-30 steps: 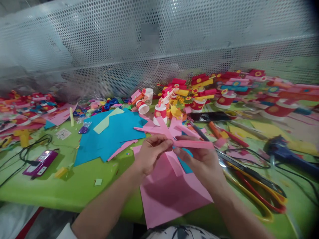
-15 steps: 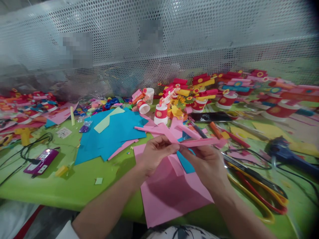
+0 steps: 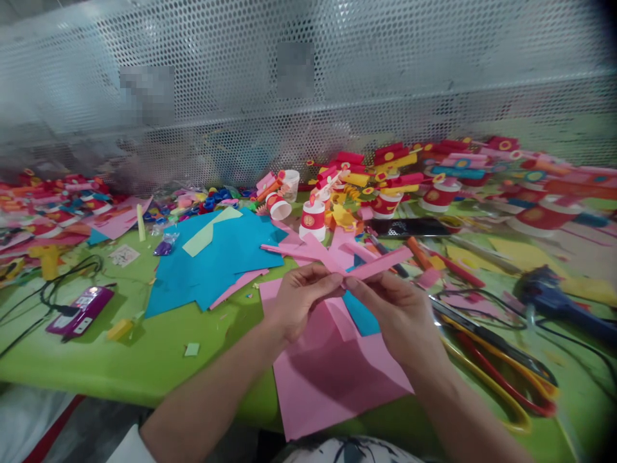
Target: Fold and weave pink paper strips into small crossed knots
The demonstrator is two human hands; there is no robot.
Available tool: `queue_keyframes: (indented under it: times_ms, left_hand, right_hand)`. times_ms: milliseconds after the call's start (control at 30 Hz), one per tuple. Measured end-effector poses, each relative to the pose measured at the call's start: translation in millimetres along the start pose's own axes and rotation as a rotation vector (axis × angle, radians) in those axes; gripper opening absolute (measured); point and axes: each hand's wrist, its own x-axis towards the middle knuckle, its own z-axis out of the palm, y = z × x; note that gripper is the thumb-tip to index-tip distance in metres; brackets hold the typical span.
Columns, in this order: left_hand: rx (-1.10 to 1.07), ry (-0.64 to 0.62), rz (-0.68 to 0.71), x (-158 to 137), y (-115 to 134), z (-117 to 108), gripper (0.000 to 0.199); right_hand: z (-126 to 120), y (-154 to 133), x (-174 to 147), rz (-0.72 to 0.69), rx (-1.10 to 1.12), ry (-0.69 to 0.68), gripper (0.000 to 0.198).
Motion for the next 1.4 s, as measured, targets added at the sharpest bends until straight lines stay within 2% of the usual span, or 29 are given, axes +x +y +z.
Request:
queue_keyframes:
  times_ms: [133,267,567,833,1033,1400]
  left_hand:
    - [-0.011,-0.017,-0.013,-0.9,0.9,0.1,0.017]
    - [0.074,-0.009,0.006,-1.2,0.7,1.6,0.021]
    - [0.1,0.045,0.01,-1.0,1.9,1.4,0.027]
    - [0.18,0.063,-0.021,-3.2,5.7,0.5,0.029]
    - [0.21,0.106,0.017,-3.7,7.5,1.9,0.029]
    - [0.118,0.129,-0.047,-3.1,9.0,0.7,0.029]
  right_hand:
    - [-0.7,1.9,1.3,0.052,0.04,0.003,0.018]
    - [-0.2,0.0,1.6,0.082,0.062,-0.014,0.02]
    - [3.2,-1.8,2.0,0.062,-0.023,0.013,0.028]
    - [1.0,-0.2,3.3,0.058,-0.09,-0.075,0.029]
    - [1.7,2.4,-0.8,-0.061,-0.122,-0.065,0.018]
    - [2.7,7.0,-1.5,-0.204,-0.157,-0.06,0.01]
